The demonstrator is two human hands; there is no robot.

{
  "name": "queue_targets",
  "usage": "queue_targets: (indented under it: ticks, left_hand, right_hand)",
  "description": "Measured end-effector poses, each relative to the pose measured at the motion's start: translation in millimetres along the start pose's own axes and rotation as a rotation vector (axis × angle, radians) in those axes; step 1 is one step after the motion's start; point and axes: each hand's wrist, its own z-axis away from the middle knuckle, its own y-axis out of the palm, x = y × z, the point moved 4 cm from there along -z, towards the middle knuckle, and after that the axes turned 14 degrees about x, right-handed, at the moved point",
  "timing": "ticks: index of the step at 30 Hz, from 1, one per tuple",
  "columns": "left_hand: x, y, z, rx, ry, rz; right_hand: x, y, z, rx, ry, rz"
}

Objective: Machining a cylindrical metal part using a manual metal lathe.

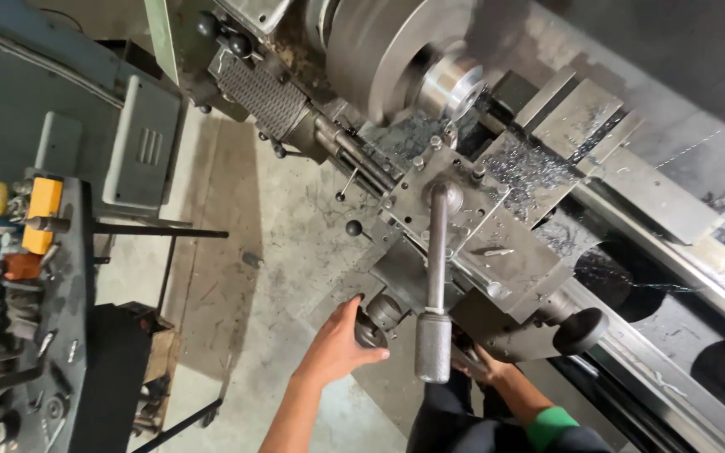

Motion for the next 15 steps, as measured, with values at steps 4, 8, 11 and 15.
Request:
queue_targets:
  ticks: [4, 8, 11, 15]
  left_hand:
    - [-29.4, 32.0, 26.8, -0.672, 0.279, -0.346]
    - [-26.8, 138.6, -5.3, -0.600, 0.170, 0.220]
    - [-38.9, 175.4, -50.0, -0.287, -0.056, 0.270]
    - [-12.6, 204.0, -98.6, -0.251, -0.072, 0.290]
  right_hand:
    - [4.7, 33.7, 20.5, 0.253, 0.006, 0.110]
    - [-11.8, 112.6, 44.5, -0.869, -0.060, 0.368]
    - [-52.5, 216.2, 15.2, -0.386, 0.058, 0.508]
    - [-55.7, 231.9, 14.5, -0.189, -0.044, 0.586]
